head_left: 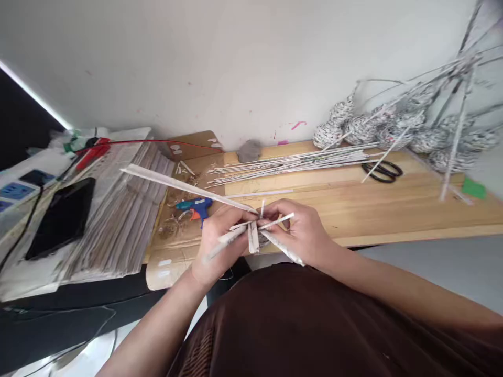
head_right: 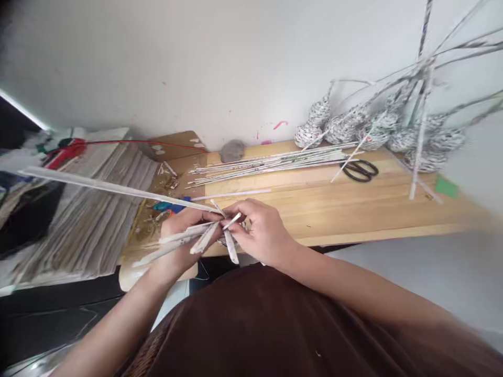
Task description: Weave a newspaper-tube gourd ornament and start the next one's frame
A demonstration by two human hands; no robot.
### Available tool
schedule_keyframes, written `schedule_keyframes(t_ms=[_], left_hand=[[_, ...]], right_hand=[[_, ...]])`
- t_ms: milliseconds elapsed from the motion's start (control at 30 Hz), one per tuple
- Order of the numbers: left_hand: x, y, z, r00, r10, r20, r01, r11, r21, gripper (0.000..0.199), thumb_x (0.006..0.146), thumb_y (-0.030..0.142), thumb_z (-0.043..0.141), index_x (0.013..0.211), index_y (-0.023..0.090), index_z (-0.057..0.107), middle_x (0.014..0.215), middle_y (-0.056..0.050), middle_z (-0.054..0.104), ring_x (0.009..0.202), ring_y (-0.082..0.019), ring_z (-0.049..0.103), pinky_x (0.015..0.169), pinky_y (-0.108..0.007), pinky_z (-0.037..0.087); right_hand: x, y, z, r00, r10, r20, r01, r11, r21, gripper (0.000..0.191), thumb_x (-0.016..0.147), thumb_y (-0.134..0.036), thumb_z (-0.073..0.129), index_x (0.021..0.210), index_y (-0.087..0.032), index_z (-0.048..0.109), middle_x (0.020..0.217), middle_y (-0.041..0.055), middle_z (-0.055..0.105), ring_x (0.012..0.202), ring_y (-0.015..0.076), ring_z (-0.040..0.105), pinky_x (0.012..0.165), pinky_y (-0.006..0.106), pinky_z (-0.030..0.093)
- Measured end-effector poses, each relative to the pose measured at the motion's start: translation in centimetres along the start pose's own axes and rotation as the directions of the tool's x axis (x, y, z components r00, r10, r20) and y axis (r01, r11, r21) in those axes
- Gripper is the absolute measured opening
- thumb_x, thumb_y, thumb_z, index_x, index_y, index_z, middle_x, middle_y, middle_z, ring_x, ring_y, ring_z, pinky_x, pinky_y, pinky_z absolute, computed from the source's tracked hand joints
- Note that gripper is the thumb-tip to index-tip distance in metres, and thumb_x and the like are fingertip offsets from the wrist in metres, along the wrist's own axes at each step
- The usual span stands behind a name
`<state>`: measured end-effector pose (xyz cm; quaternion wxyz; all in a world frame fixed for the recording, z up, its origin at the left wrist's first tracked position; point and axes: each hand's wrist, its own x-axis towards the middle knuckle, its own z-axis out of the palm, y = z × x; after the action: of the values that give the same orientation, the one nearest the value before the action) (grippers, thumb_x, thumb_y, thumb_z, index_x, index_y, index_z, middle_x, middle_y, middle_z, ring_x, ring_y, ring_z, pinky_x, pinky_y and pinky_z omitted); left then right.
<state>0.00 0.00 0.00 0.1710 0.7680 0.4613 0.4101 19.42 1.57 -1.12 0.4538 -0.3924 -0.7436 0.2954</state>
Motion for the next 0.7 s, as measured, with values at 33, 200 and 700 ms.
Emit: schedule_keyframes(t_ms=[33, 200, 700], left_hand=[[0.1, -0.1, 0.1, 1.000, 0.011, -0.008, -0.011, 1.000, -0.006, 0.009, 0.079, 0.014, 0.074, 0.084, 0.022, 0.072, 0.085, 0.001, 0.073, 0.077, -0.013, 0.067, 0.073, -0.024, 0.050], [0.3, -0.1, 0.3, 0.999, 0.045, 0.008, -0.045, 0.998, -0.041, 0.011, 0.078, 0.012, 0.073, 0.085, 0.020, 0.072, 0.090, -0.002, 0.075, 0.086, -0.016, 0.068, 0.079, -0.028, 0.051], [0.3, 0.5, 0.2, 1.000, -0.013, -0.015, 0.013, 1.000, -0.015, 0.011, 0.080, 0.009, 0.068, 0.085, 0.019, 0.069, 0.089, -0.003, 0.075, 0.084, -0.017, 0.070, 0.080, -0.029, 0.053]], right_hand=[[0.0, -0.1, 0.1, 1.000, 0.012, 0.013, -0.012, 1.000, 0.012, 0.010, 0.083, -0.017, 0.068, 0.093, -0.020, 0.067, 0.090, 0.0018, 0.073, 0.077, 0.0132, 0.067, 0.073, 0.025, 0.051], [0.2, -0.3, 0.3, 0.990, 0.102, 0.093, -0.108, 0.992, 0.063, 0.014, 0.084, -0.016, 0.063, 0.097, -0.020, 0.065, 0.090, 0.0028, 0.072, 0.073, 0.0131, 0.066, 0.069, 0.025, 0.051], [0.5, 0.7, 1.0, 0.994, 0.112, 0.006, -0.111, 0.976, 0.187, 0.006, 0.082, -0.017, 0.065, 0.088, -0.019, 0.066, 0.079, 0.0015, 0.068, 0.067, 0.0132, 0.063, 0.060, 0.023, 0.048]])
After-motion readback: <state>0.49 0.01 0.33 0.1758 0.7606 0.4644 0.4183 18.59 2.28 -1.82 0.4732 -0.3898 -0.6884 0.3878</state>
